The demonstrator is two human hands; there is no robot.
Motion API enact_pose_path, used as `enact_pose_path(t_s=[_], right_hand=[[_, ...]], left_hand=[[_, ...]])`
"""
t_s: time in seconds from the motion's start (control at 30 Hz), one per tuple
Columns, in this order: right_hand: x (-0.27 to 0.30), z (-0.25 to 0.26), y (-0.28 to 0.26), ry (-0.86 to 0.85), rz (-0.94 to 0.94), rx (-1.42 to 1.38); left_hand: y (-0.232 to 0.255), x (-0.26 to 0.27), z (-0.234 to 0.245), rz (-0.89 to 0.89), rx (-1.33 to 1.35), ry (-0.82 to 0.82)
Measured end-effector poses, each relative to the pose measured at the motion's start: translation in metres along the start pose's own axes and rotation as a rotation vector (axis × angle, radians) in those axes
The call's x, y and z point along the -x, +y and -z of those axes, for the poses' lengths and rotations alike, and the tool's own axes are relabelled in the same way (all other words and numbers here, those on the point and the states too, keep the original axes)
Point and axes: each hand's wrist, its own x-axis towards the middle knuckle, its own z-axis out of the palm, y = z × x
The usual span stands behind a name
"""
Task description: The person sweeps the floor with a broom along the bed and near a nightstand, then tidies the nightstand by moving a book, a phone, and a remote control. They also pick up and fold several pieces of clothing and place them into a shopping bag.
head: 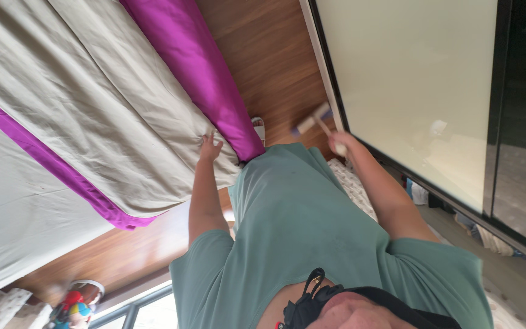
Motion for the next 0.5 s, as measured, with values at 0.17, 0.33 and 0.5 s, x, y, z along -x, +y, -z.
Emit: enact_pose_path(t_s=[0.17,0.33,0.5], right_hand=[[-0.053,-0.078,-0.141,0.18,-0.222,-0.219],[-0.053,-0.081,-0.178,0.284,-0.061,0.073],[-0.008,-0.05,-0.109,0.369,0.159,0.956]], left_hand=[[-0.01,0.014,0.001,0.003,0.109,0.096],[-0.004,0.03,-0.003,0.047,0.129,0.089],[0.011,0.037,-0.01,0.021,0.15,0.107]])
